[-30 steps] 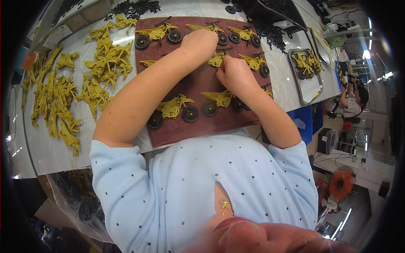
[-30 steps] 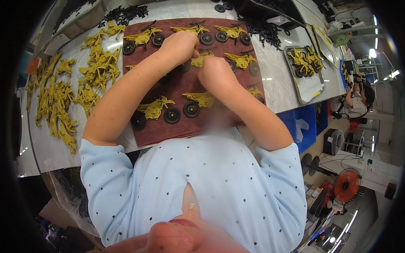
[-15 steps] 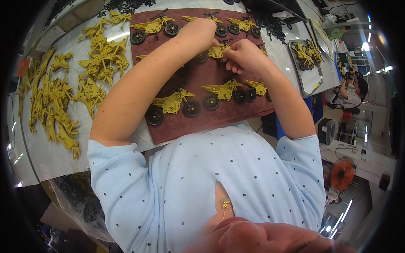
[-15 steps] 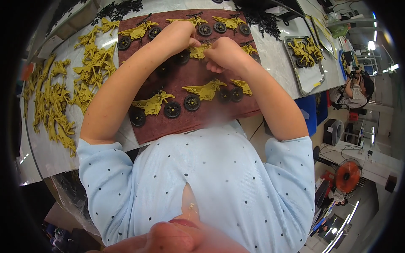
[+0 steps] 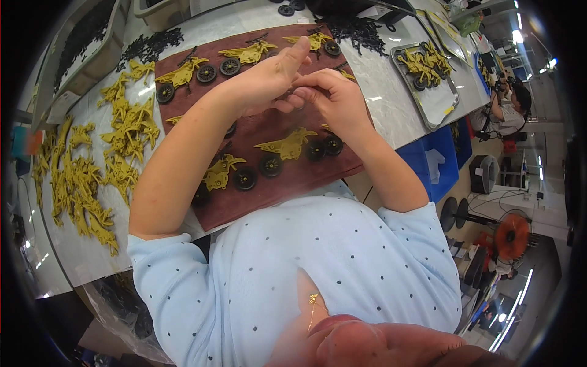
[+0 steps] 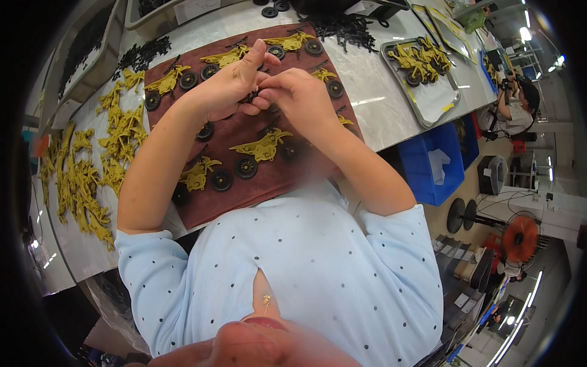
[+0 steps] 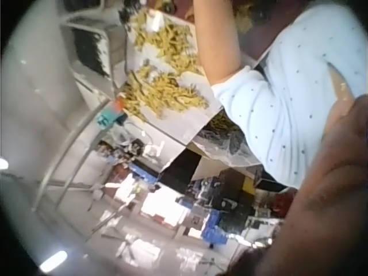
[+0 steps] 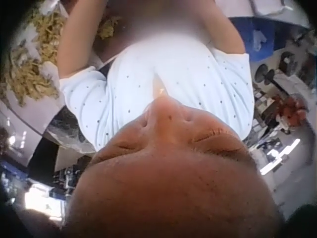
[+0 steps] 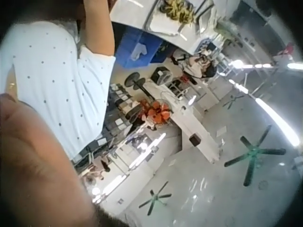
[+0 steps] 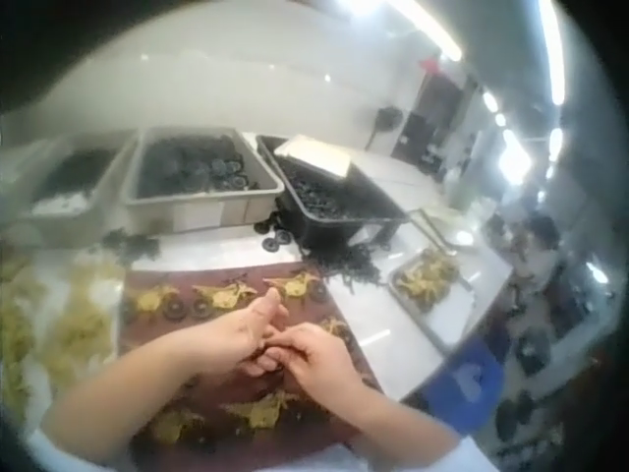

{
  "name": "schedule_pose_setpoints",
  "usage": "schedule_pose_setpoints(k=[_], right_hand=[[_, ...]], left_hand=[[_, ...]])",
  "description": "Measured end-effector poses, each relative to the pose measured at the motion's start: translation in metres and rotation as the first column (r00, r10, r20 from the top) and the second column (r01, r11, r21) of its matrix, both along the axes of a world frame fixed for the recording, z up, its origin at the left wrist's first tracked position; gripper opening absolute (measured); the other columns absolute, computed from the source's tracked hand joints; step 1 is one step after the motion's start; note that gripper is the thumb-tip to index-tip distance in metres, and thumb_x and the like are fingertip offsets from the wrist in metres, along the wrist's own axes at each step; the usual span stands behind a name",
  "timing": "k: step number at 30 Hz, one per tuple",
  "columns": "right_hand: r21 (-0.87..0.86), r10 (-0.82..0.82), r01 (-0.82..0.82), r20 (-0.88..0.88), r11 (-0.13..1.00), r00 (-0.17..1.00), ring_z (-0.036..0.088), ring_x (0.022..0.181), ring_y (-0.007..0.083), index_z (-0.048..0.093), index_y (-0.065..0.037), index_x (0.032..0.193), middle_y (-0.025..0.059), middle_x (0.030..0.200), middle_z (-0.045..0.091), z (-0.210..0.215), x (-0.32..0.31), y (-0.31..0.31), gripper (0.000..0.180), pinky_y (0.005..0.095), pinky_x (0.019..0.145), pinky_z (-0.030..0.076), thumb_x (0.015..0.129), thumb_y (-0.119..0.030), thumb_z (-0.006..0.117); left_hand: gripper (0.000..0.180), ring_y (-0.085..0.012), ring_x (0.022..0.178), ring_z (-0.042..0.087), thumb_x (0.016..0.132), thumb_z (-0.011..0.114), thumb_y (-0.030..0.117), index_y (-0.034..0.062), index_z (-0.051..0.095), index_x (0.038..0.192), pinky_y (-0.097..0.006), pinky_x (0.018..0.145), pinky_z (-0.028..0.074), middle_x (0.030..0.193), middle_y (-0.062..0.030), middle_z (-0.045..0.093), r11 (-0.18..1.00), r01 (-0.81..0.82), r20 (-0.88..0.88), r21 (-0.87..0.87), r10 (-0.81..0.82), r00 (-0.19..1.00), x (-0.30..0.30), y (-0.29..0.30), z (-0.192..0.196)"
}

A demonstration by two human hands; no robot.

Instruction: The person assembles toy motorcycles by attaching black plastic wheels to the yellow toy motorcycles by hand, then arranging the completed toy motorcycles on an assembly tray.

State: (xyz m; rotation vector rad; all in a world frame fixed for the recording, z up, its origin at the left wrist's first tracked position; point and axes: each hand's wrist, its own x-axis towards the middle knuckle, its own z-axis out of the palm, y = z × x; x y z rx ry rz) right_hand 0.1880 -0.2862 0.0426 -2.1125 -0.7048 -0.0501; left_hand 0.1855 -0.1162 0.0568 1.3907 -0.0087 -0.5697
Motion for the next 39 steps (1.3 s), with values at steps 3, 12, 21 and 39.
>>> schedule_pose_setpoints(k=[3,12,21,39], right_hand=[[0.161,-0.017,0.068,-0.302,0.985,0.953,0.059,0.073,0.0121,0.067,-0.003,0.094,0.0028,0.080,0.063,-0.003,0.008,-0.016,0.015,0.0247,0.066,0.048,0.083,-0.011,0.067],[0.381,0.091,0.189,-0.607,0.905,0.789,0.056,0.068,0.0053,0.062,-0.001,0.104,0.0013,0.082,0.064,-0.001,0.020,-0.051,0.021,0.0168,0.057,0.046,0.088,-0.013,0.065],[0.380,-0.038,0.291,-0.551,0.878,0.834,0.059,0.074,0.0082,0.062,0.002,0.104,0.0048,0.089,0.065,-0.005,0.026,-0.065,0.024,0.0202,0.064,0.048,0.086,-0.013,0.066],[-0.397,-0.185,0.210,0.102,0.893,0.978,0.064,0.070,0.0233,0.065,0.000,0.096,0.0142,0.081,0.065,-0.017,0.034,-0.080,0.016,0.0319,0.065,0.051,0.080,-0.005,0.064]], left_hand=[[0.066,-0.0069,0.063,0.040,0.091,0.032,0.066,0.0075,0.045,0.117,-0.019,0.053,0.034,0.083,-0.0007,0.053,0.996,0.076,-0.042,-0.053,-0.079,0.996,0.010,-0.005,-0.005],[0.037,-0.0064,0.062,0.042,0.096,0.049,0.037,0.0021,0.058,0.100,-0.020,0.052,0.035,0.081,0.0005,0.054,0.994,0.103,-0.051,-0.042,-0.105,0.993,0.031,-0.024,-0.015],[0.024,-0.0101,0.065,0.055,0.086,0.062,0.022,-0.0011,0.065,0.085,-0.026,0.058,0.044,0.069,-0.0042,0.060,0.898,0.030,0.427,0.439,-0.238,0.872,0.035,-0.050,-0.008],[0.021,-0.0320,0.090,0.064,0.076,0.069,0.016,0.0015,0.068,0.091,-0.040,0.076,0.052,0.093,-0.0176,0.067,0.412,-0.163,0.368,0.896,-0.487,0.792,0.075,-0.072,-0.034]])
